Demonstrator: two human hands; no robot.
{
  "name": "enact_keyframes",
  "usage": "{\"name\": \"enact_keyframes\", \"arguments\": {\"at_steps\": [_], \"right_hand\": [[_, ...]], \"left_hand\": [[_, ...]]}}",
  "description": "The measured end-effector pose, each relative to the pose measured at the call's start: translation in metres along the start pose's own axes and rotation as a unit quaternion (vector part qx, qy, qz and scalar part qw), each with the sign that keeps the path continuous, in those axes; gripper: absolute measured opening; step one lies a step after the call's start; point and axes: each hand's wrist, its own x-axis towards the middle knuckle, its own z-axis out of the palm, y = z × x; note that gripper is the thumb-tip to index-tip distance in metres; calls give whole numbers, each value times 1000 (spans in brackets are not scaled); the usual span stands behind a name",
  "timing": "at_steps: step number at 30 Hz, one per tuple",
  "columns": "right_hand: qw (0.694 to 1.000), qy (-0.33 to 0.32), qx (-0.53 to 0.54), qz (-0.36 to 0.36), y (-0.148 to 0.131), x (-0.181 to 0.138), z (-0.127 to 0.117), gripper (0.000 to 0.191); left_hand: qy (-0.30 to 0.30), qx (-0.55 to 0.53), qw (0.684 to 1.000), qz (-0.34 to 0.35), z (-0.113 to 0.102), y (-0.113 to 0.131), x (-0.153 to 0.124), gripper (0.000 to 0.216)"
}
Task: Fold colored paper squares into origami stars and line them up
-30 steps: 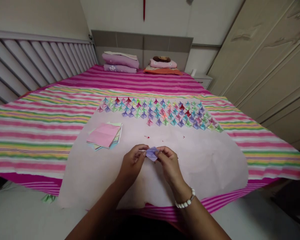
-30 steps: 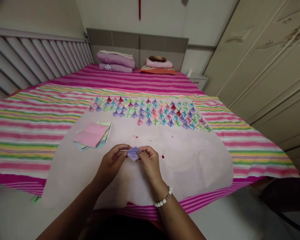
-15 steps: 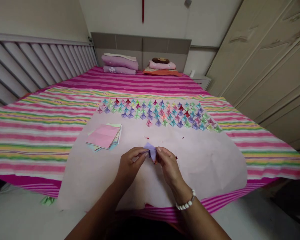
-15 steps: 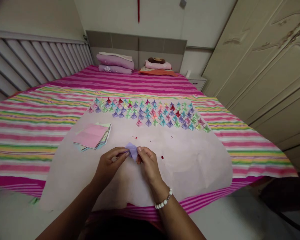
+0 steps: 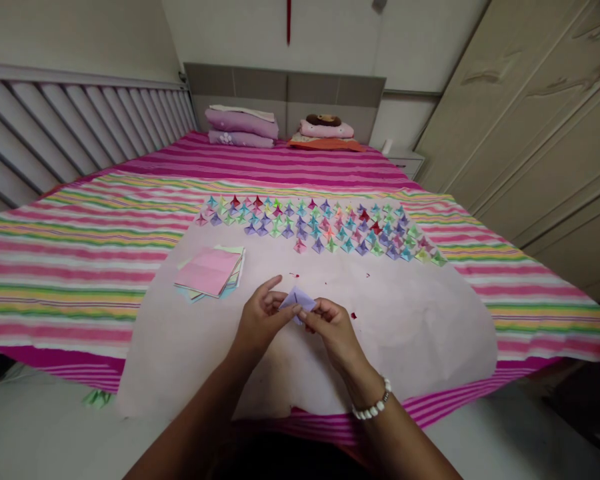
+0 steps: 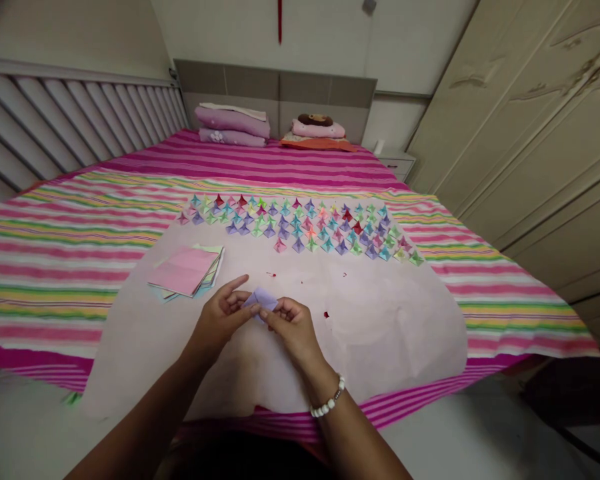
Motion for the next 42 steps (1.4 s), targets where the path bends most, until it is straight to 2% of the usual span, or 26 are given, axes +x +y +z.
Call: {"name": "enact_keyframes", "arguments": {"at_steps": [4,6,12,15,19,24,31,33,37,42], "right_hand": [[1000,-18,-23,8,0,-1,1,26],[1000,-22,-20,8,0,-1,2,26],[998,-60,6,34,2,0,5,25],[998,-51,22,41,3,-1,6,25],[999,-28,31,19,3,-2,5,24],[998,-59,13,32,4,-3,5,22],[996,-68,24,51,1,-6,7,22],[997,-61,23,50,2,-6,7,22],[998,-32,23,43,4,-5,4,22],[999,-24,23,34,4,-4,2,23]], "left_hand": [[-39,-6,999,-38,2,5,0,29],[-41,-1,999,-31,4,6,-1,22],[-7,-4,1000,-15,6,5,0,27],[23,12,1000,-10,5,6,-1,29],[6,14,1000,-8,6,7,-3,27],[-26,3,1000,1,11,7,-4,29],[31,10,999,-2,9,5,-2,31],[25,4,1000,0,7,4,-1,25],[8,-34,999,26,3,2,0,46],[-58,-51,997,29,-1,-4,-3,30]]}}
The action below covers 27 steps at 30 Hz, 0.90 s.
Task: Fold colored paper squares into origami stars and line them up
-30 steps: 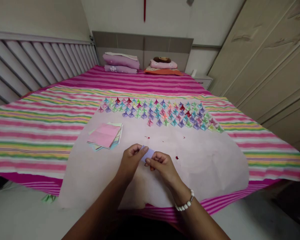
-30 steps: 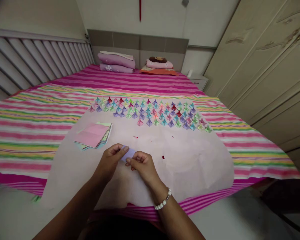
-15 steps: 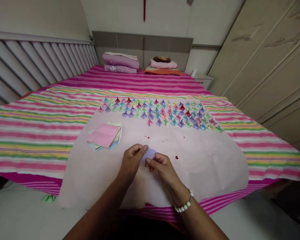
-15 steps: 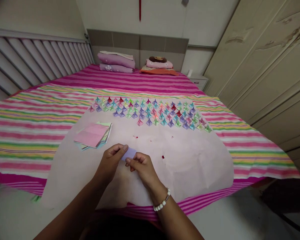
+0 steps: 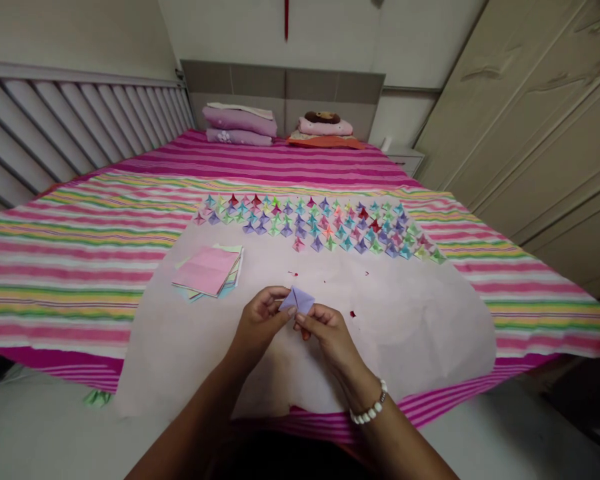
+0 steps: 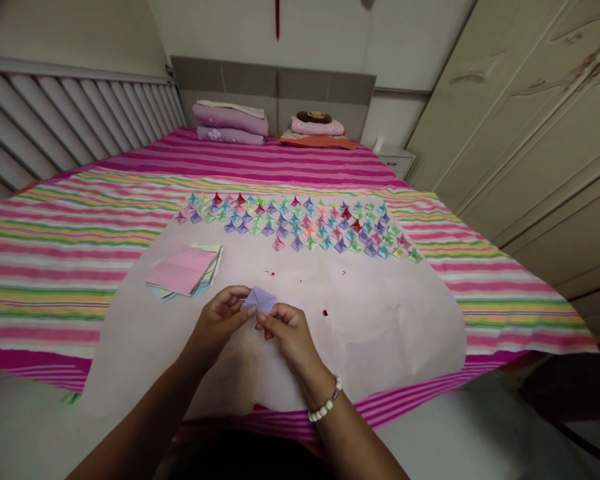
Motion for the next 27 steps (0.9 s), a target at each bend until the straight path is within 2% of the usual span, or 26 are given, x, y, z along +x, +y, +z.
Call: {"name": "enact_keyframes", "arguments": {"at_steps": [4,9,15,17,20,27], "right_hand": [[1000,-3,5,7,-1,0,2,22],[1000,-6,2,9,-1,-1,2,21],[1000,-1,21,2,1,0,1,15],[1000,1,24,1,2,1,1,13],[1000,3,20,1,1,1,2,12],[1000,-22,8,3,3,2,0,11]], "left_hand": [[-2,7,1000,-8,-2,-2,-2,30],[0,59,998,5,-4,-3,-2,18],[-73,92,992,51,-6,0,-5,20],[-80,100,990,53,-6,1,-6,22],[-58,106,992,47,-5,2,-6,23],[-2,91,996,-24,-2,1,-3,19]]}}
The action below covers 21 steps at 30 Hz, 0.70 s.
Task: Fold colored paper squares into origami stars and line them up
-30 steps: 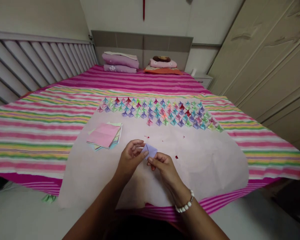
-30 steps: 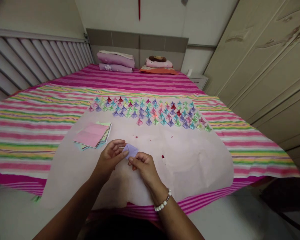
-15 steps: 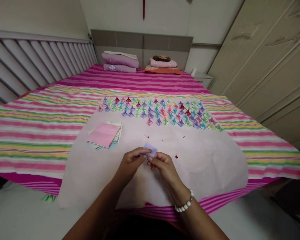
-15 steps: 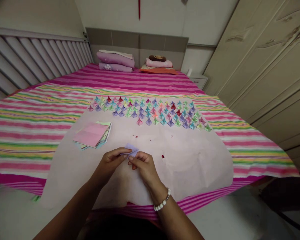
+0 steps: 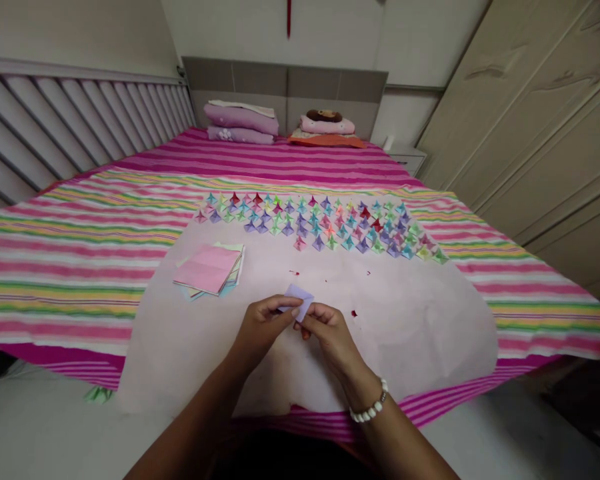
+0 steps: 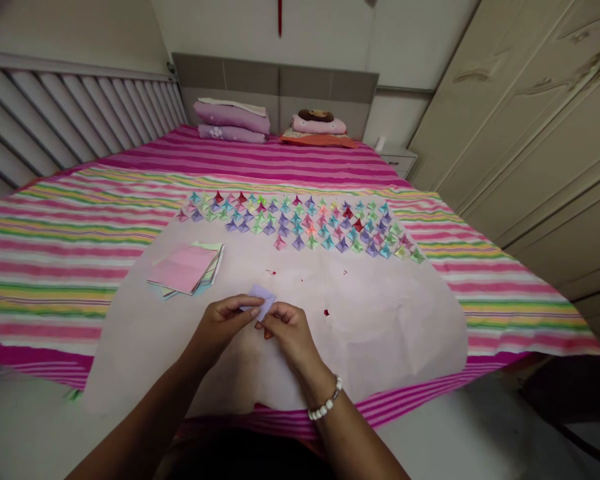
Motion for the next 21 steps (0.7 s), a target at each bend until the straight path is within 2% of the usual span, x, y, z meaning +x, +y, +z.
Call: {"name": "enact_keyframes", "arguments": {"at_steps": [4,7,11,18,21], "right_hand": [[1000,-19,-9,-13,0,-1,-3,9],[1000,4,-5,-29,-2,-1,-3,12],[999,41,24,-26,-2,1,-2,19],[995,85,2,-51,1,4,-7,14],[995,88,1,-46,0,4,-8,13]], "left_hand": [[35,17,999,-8,-2,0,1,19],[46,47,998,1,-2,-1,0,17],[29,70,997,30,2,-2,-3,18],[-6,7,1000,12,3,-3,-2,54],[29,-9,1000,-10,2,1,0,67]]}}
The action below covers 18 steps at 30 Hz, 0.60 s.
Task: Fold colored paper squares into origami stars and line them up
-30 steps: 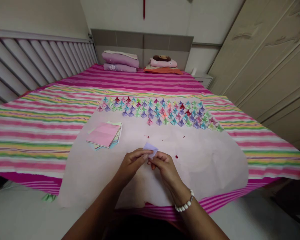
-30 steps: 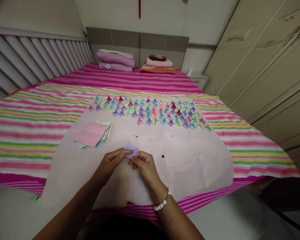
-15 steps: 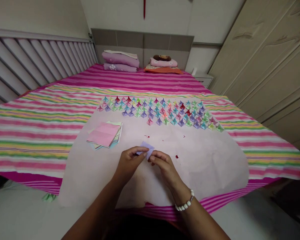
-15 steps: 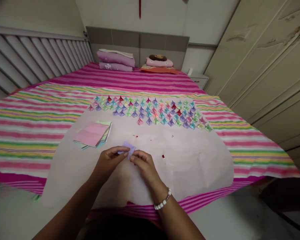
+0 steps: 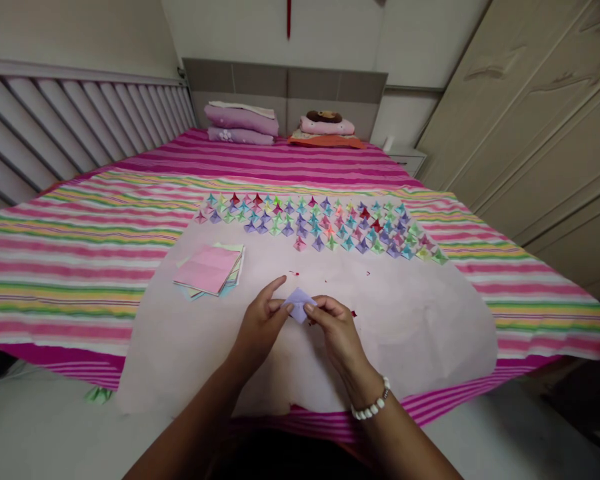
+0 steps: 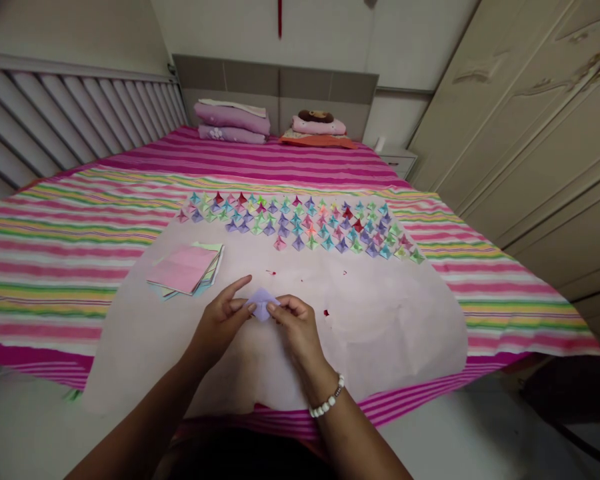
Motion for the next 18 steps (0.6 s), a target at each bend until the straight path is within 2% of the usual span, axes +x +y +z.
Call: {"name": "enact_keyframes", "arguments": {"at_steps": [4,7,10,13,15,17,18], "right_hand": [[1000,0,6,2,-1,0,1,14],[1000,3,7,7,0,0,3,16],[1000,16,14,7,0,1,4,17],[999,33,25,0,1,0,4,15],[999,33,26,-5,1,0,5,14],[1000,23,21,-6,0,-1,5,14],[1000,15,21,-4,-1,-2,5,14]], "left_hand": [[70,-23,996,-56,0,10,1,66],[90,-43,993,-62,0,9,1,60],[89,-98,990,-42,5,2,1,65],[45,-149,987,-45,11,-6,-1,67],[13,-159,986,-54,15,-10,-2,51],[16,-166,983,-76,16,-12,-2,30],[28,-174,980,-92,16,-13,-2,26]]}}
